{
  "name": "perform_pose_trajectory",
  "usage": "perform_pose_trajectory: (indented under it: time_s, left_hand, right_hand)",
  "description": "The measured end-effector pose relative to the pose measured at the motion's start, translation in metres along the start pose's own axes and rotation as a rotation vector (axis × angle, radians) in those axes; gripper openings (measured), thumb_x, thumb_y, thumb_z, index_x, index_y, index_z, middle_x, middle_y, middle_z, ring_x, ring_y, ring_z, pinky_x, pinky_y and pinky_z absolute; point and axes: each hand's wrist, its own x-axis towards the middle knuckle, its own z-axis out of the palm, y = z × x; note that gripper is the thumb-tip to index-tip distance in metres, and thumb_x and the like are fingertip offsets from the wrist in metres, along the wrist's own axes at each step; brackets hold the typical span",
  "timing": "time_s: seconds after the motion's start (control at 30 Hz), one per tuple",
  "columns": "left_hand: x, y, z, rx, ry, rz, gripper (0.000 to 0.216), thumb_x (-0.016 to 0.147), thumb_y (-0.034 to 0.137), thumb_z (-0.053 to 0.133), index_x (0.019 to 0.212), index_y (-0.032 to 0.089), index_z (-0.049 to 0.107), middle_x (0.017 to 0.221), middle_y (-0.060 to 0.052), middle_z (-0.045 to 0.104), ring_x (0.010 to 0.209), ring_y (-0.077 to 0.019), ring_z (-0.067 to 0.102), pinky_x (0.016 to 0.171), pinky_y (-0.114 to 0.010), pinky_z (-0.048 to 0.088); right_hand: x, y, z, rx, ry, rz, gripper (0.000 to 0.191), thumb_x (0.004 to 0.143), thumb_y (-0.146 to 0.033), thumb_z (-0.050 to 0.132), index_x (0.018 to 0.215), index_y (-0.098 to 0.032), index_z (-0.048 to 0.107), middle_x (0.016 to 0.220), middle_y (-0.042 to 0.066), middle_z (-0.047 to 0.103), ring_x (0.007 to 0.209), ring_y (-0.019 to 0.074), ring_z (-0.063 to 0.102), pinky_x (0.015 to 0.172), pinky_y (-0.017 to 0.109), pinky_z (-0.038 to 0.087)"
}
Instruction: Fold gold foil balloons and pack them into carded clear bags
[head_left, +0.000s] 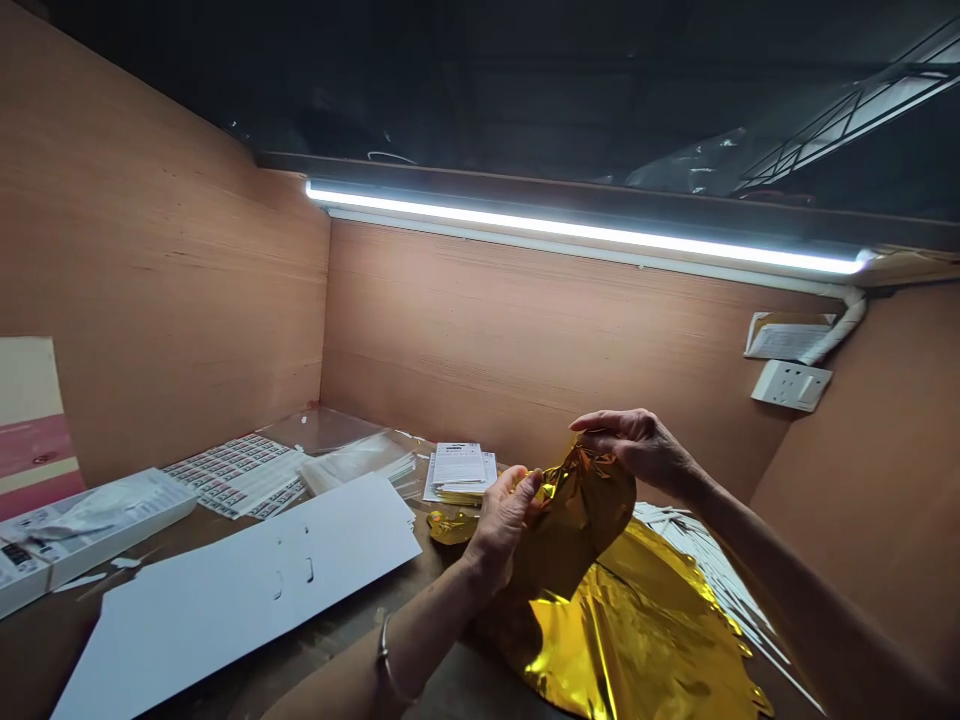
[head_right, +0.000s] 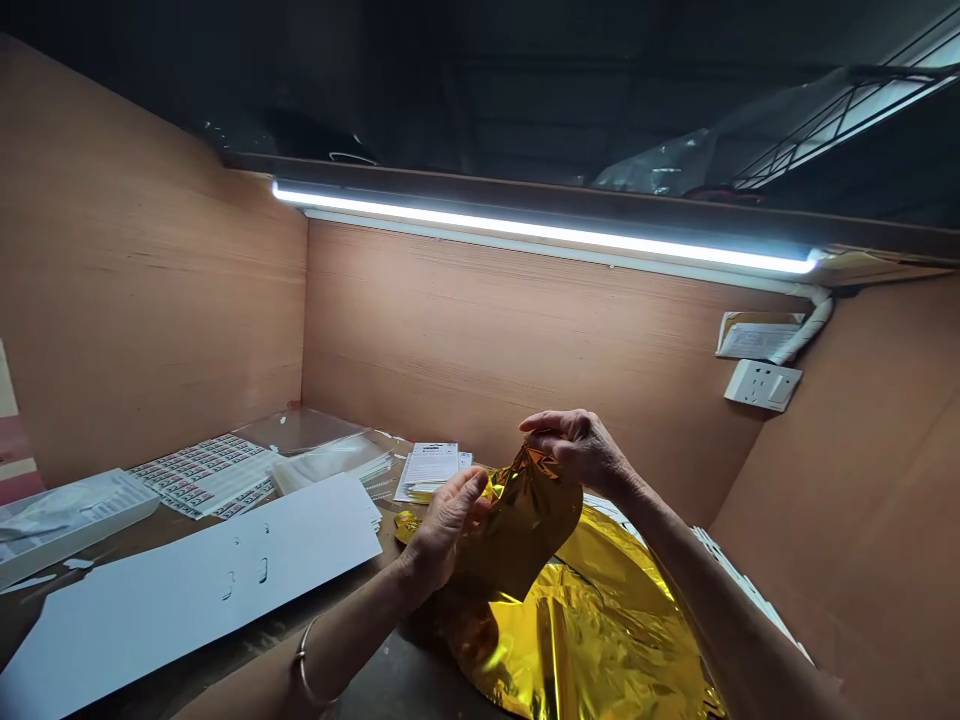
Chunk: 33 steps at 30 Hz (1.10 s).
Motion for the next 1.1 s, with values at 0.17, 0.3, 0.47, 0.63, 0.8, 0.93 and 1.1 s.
perform_pose_trajectory:
  time_s: [0.17, 0.3, 0.47, 0.63, 0.8, 0.93, 1.1]
  left_hand:
    - [0.017, -0.005, 0.016, -0.274, 0.012, 0.074, 0.061, 0.049, 0.023, 0.077, 0.103, 0.013, 0.052, 0.052, 0.006, 0.052, 0.048, -0.0065, 0.049, 0.053, -0.019, 0.038]
    - [0.017, 0.000, 0.015, -0.284, 0.019, 0.174, 0.038, 0.051, 0.019, 0.074, 0.085, 0.010, 0.061, 0.054, 0.003, 0.055, 0.050, -0.0065, 0.050, 0.052, -0.018, 0.039]
    - [0.009, 0.015, 0.021, -0.193, -0.069, 0.177, 0.036, 0.050, 0.015, 0.074, 0.084, 0.012, 0.062, 0.064, 0.001, 0.059, 0.057, -0.0083, 0.053, 0.057, -0.019, 0.041]
    - [0.009, 0.011, 0.023, 0.039, -0.028, 0.199, 0.014, 0.054, 0.018, 0.068, 0.066, 0.011, 0.062, 0.057, 0.001, 0.055, 0.052, -0.0087, 0.049, 0.051, -0.020, 0.038]
    - [0.018, 0.003, 0.016, 0.445, 0.149, 0.401, 0.004, 0.056, 0.011, 0.060, 0.054, 0.014, 0.060, 0.058, 0.001, 0.051, 0.055, -0.0099, 0.046, 0.053, -0.021, 0.035]
    - [0.019, 0.006, 0.015, 0.499, 0.104, 0.490, 0.006, 0.062, 0.012, 0.057, 0.057, 0.015, 0.054, 0.074, -0.001, 0.056, 0.069, -0.0120, 0.050, 0.063, -0.023, 0.039]
    - [0.018, 0.010, 0.004, 0.256, -0.336, 0.169, 0.024, 0.056, 0.021, 0.067, 0.076, 0.015, 0.054, 0.063, 0.002, 0.056, 0.059, -0.0116, 0.052, 0.056, -0.022, 0.041]
  right_hand:
    - [-0.006, 0.000, -0.006, 0.055, 0.022, 0.022, 0.026, 0.061, -0.029, 0.062, 0.080, -0.013, 0.068, 0.070, 0.004, 0.066, 0.065, 0.0157, 0.058, 0.061, 0.025, 0.046]
    - [-0.011, 0.004, -0.012, 0.184, 0.069, 0.129, 0.034, 0.055, -0.036, 0.068, 0.077, -0.010, 0.068, 0.062, 0.005, 0.065, 0.054, 0.0155, 0.057, 0.051, 0.026, 0.046]
    - [-0.015, 0.005, -0.019, 0.257, 0.117, 0.160, 0.048, 0.051, -0.043, 0.071, 0.086, -0.011, 0.067, 0.069, 0.008, 0.067, 0.058, 0.0173, 0.059, 0.052, 0.027, 0.047]
    - [-0.018, 0.001, -0.029, 0.170, -0.065, 0.193, 0.054, 0.047, -0.034, 0.074, 0.095, -0.013, 0.063, 0.074, 0.004, 0.066, 0.065, 0.0179, 0.059, 0.058, 0.027, 0.046]
    - [-0.021, -0.001, -0.030, -0.380, -0.086, -0.061, 0.015, 0.063, -0.026, 0.060, 0.073, -0.017, 0.068, 0.070, 0.003, 0.060, 0.067, 0.0167, 0.055, 0.061, 0.028, 0.042]
    - [-0.020, -0.009, -0.028, -0.877, 0.100, -0.347, 0.015, 0.070, -0.020, 0.053, 0.060, -0.021, 0.065, 0.097, 0.006, 0.059, 0.093, 0.0238, 0.049, 0.077, 0.037, 0.034]
    - [-0.010, -0.026, -0.031, -0.966, 0.097, -0.386, 0.019, 0.076, -0.017, 0.043, 0.071, -0.019, 0.060, 0.060, 0.001, 0.060, 0.060, 0.0135, 0.051, 0.078, 0.031, 0.034]
